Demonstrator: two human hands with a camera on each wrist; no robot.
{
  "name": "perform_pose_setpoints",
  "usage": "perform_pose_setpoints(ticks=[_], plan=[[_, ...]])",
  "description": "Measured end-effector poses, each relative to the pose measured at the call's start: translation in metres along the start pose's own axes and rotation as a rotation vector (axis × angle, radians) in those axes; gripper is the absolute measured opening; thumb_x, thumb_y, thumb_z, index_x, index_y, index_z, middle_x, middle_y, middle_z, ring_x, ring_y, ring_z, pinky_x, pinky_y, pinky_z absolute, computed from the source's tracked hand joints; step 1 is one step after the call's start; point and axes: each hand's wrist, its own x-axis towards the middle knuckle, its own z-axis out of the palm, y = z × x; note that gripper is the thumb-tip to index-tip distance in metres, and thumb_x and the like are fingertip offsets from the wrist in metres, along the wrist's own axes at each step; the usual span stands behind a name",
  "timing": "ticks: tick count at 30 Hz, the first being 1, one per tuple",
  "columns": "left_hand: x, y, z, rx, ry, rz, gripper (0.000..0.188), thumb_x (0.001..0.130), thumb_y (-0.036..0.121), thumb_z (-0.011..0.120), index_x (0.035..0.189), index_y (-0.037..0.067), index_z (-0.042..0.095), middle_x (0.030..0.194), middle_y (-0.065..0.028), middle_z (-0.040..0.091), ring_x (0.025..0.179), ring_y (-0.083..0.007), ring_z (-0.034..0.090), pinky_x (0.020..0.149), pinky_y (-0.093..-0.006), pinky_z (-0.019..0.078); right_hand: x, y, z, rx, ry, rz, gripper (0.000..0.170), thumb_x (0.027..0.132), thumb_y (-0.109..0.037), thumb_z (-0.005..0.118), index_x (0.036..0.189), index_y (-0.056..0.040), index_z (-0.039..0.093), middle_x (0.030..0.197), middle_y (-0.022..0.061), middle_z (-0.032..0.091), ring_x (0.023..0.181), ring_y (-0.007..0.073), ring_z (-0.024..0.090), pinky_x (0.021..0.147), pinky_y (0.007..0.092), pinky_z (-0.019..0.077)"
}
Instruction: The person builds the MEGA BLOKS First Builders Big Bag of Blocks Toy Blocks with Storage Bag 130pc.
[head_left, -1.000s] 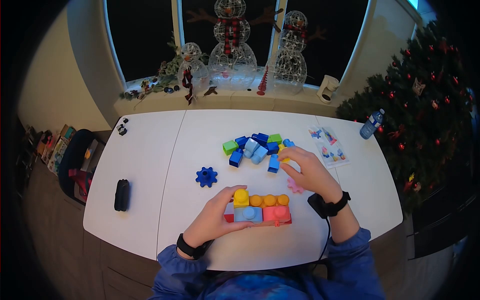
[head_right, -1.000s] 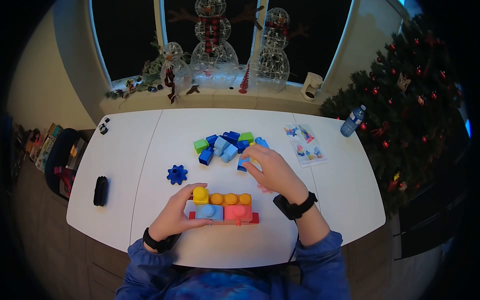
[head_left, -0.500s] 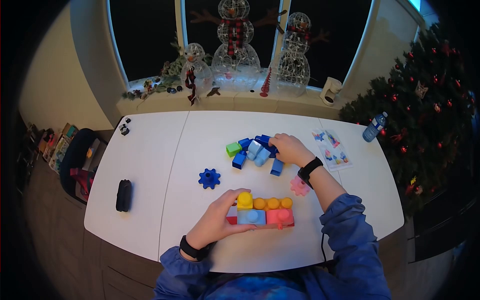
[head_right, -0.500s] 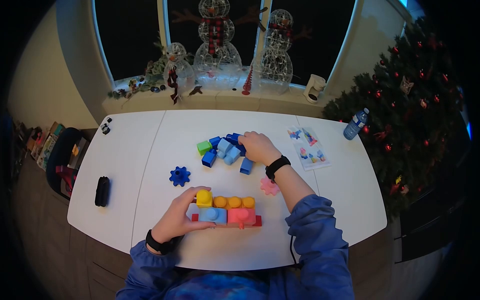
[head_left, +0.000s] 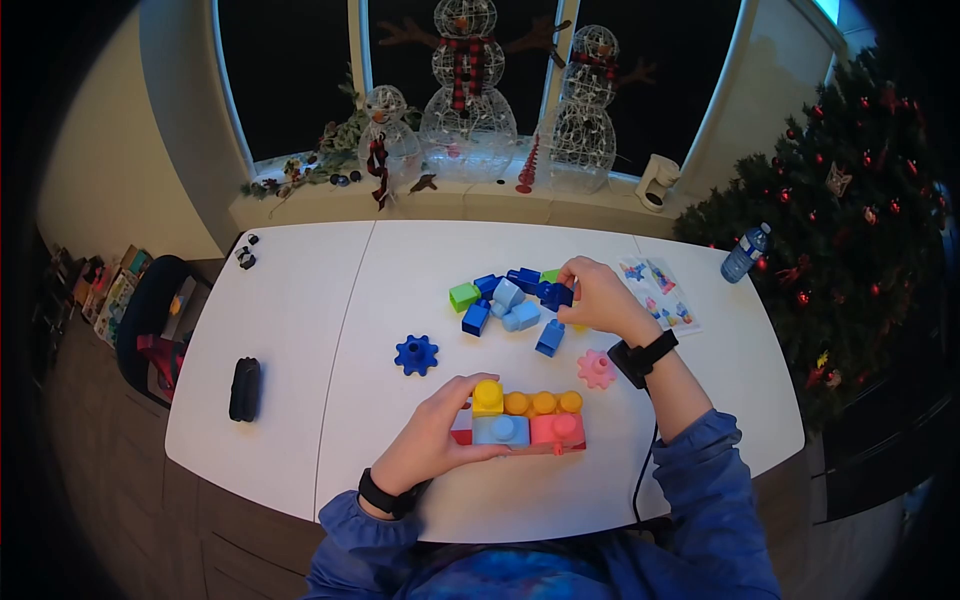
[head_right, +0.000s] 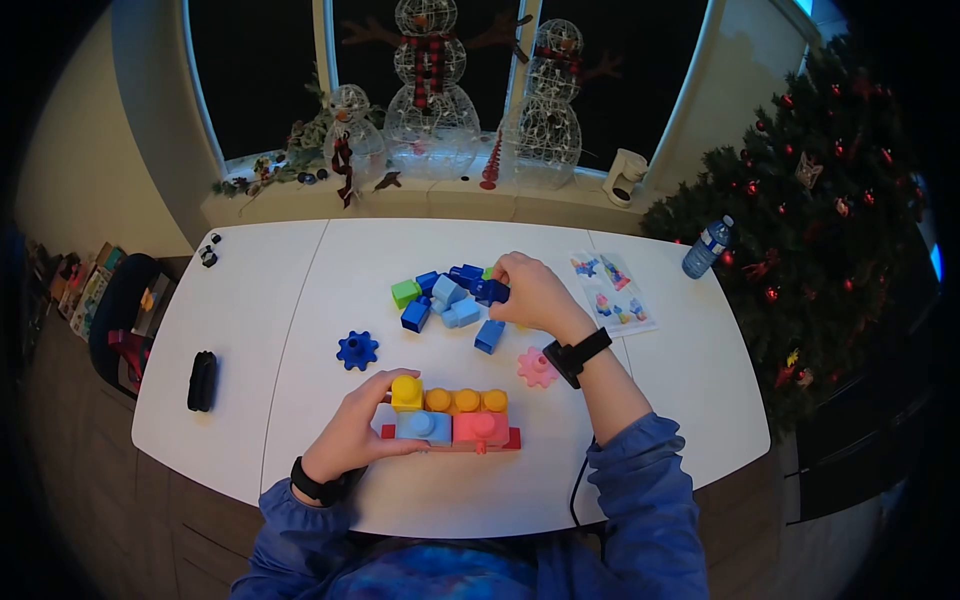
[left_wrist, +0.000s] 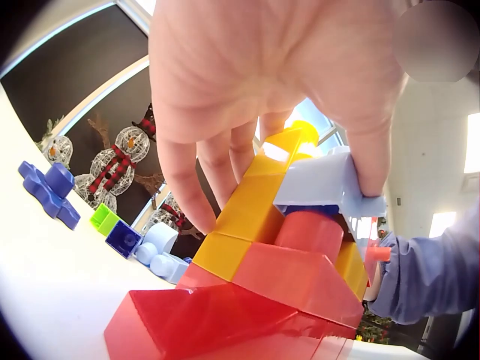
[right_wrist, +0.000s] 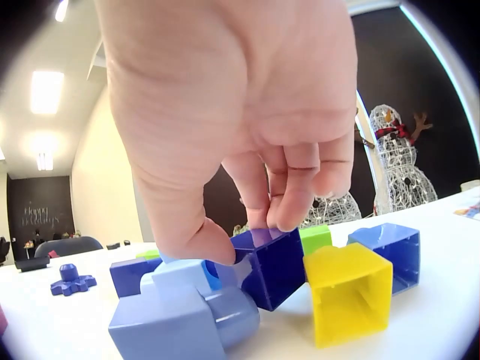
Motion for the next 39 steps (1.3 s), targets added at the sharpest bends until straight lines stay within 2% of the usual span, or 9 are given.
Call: perform_pose_setpoints(ticks=[6,11,14,17,23,31,34,37,39], plan=[[0.000,-0.001,0.001,-0.007,0.003,0.015,0.085,0.071,0.025,0.096,0.143,0.007,0.053,0.133,-0.0156,0.064,0.117,-0.0316,0.065,0.100,-0.0386,0.0524,-0.069,-0.075,-0.016,0.477,-0.027,-0.142,0.046,0.073,-0.009,0.083,0.113,-0.0031,0.061,0.097,0.0092,0.071,0.083,0.0196,0.073,0.080,0.0316,0.0588],[0.000,-0.001,0.000,-0.004,0.015,0.023,0.087,0.071,0.025,0.096,0.144,0.006,0.053,0.133,-0.0163,0.064,0.117,-0.0313,0.066,0.101,-0.0385,0.0525,-0.093,-0.087,-0.005,0.416,-0.107,-0.243,0.051,0.084,-0.009,0.078,0.132,-0.0114,0.062,0.106,0.0132,0.078,0.094,0.0267,0.077,0.085,0.0340,0.0595],[-0.001,0.000,0.000,-0.002,0.011,0.016,0.088,0.071,0.026,0.096,0.145,0.006,0.053,0.133,-0.0161,0.065,0.117,-0.0310,0.066,0.100,-0.0384,0.0527,-0.093,-0.087,0.000,0.396,-0.100,-0.387,0.055,0.086,-0.010,0.078,0.139,-0.0141,0.063,0.100,0.0140,0.077,0.087,0.0290,0.076,0.078,0.0336,0.0582],[-0.001,-0.001,0.000,0.007,0.013,0.018,0.088,0.071,0.026,0.096,0.145,0.006,0.053,0.133,-0.0158,0.065,0.116,-0.0310,0.066,0.099,-0.0381,0.0529,-0.093,-0.096,-0.013,0.318,-0.257,-0.231,0.050,0.088,-0.006,0.078,0.137,-0.0130,0.069,0.104,0.0133,0.078,0.089,0.0278,0.077,0.080,0.0306,0.0590],[0.000,0.002,-0.001,0.004,0.010,0.047,0.083,0.076,0.025,0.093,0.146,0.007,0.051,0.131,-0.0172,0.064,0.117,-0.0353,0.065,0.099,-0.0395,0.0542,-0.094,-0.097,-0.011,0.366,-0.229,-0.316,0.040,0.091,-0.005,0.074,0.131,-0.0119,0.073,0.106,0.0124,0.078,0.090,0.0287,0.076,0.080,0.0312,0.0585],[0.008,0.001,-0.024,-0.041,-0.133,0.023,0.084,0.075,0.026,0.094,0.146,0.005,0.052,0.134,-0.0147,0.065,0.119,-0.0286,0.064,0.100,-0.0378,0.0525,-0.110,-0.096,-0.009,0.396,-0.216,-0.272,0.051,0.096,-0.013,0.070,0.146,-0.0152,0.061,0.120,0.0132,0.073,0.101,0.0302,0.071,0.086,0.0361,0.0550],[0.036,-0.021,-0.042,-0.151,0.023,-0.022,0.070,0.082,0.026,0.088,0.140,0.004,0.056,0.121,-0.0139,0.070,0.107,-0.0269,0.069,0.092,-0.0394,0.0563,-0.121,-0.089,0.000,0.501,-0.099,-0.157,0.046,0.097,-0.017,0.070,0.142,-0.0120,0.063,0.117,0.0129,0.073,0.102,0.0282,0.071,0.087,0.0358,0.0551],[0.080,-0.033,-0.042,0.148,0.100,-0.238,0.049,0.087,0.029,0.082,0.125,0.002,0.065,0.101,-0.0147,0.073,0.088,-0.0290,0.072,0.081,-0.0401,0.0590,-0.127,-0.070,0.005,0.434,-0.047,-0.139,0.038,0.098,-0.018,0.070,0.135,-0.0077,0.067,0.111,0.0130,0.074,0.100,0.0269,0.072,0.086,0.0357,0.0555],[0.101,-0.065,-0.031,0.439,0.122,-0.174,0.045,0.086,0.034,0.083,0.113,0.001,0.069,0.092,-0.0164,0.073,0.080,-0.0331,0.072,0.077,-0.0418,0.0592,-0.128,-0.065,0.005,0.384,-0.044,-0.142,0.035,0.098,-0.019,0.071,0.130,-0.0058,0.068,0.109,0.0130,0.074,0.098,0.0264,0.072,0.085,0.0356,0.0557]])
